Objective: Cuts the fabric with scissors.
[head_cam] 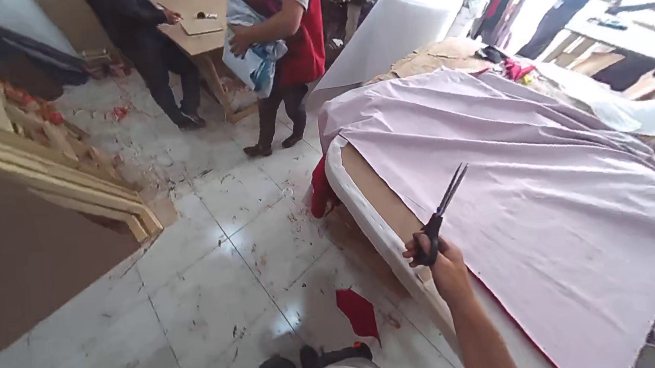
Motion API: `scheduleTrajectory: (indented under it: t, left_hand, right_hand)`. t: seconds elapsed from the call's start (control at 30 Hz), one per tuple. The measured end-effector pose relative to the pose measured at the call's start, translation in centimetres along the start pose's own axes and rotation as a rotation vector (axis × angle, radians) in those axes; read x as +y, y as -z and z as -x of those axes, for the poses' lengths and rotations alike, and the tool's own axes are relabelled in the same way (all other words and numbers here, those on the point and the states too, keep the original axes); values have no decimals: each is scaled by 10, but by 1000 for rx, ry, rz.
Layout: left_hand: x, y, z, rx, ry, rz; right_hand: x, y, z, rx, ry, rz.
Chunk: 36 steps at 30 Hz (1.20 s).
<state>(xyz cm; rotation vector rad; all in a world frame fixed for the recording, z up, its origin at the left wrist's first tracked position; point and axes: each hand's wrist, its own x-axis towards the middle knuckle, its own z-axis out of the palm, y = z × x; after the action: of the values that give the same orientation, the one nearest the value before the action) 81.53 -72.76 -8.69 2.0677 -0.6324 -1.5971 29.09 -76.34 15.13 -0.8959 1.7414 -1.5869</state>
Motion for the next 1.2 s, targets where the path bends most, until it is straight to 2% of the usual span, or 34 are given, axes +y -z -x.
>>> scheduleTrajectory:
  t: [0.17,0.23,0.3,0.37,0.43,0.6,0.73,0.87,1.0,1.1,1.2]
  left_hand:
    - [178,-22,-151,-122,-93,38]
    - [255,-46,-220,-238,-161,-19]
    - [343,-87,-282,-374,-232,-87]
    - [432,-148,-325,-519,-290,-172]
    - [523,-226,-344,-680,-372,-269]
    - [688,-416,-331,-980,-566,-427]
    - [752,-552,-332,-977,-633,-507]
    - [765,-649,-366,-1013,-626,-601]
    - [778,-681,-393,-1181,-491,-797]
    - [808,-668,-408,-1408,-422,-980]
    - [855,-656,-413,-1614,-297,-980]
  right_hand:
    - [2,-36,-59,223,-17,120]
    - [7,-58,-67,335,-59,150]
    - [5,-90,-73,469,-113,141]
    - [-3,-124,-80,586,-154,101]
    - [-10,-150,-89,650,-147,98]
    - [-9,-203,-107,852,-140,73]
    - [8,-227,-160,1020,-117,18]
    - [25,-225,-238,1068,-70,-54]
    - [34,-228,-305,1186,-16,-174]
    - [35,-239,-332,1276,14,-206]
    - [29,-262,-346,1402,11,-209]
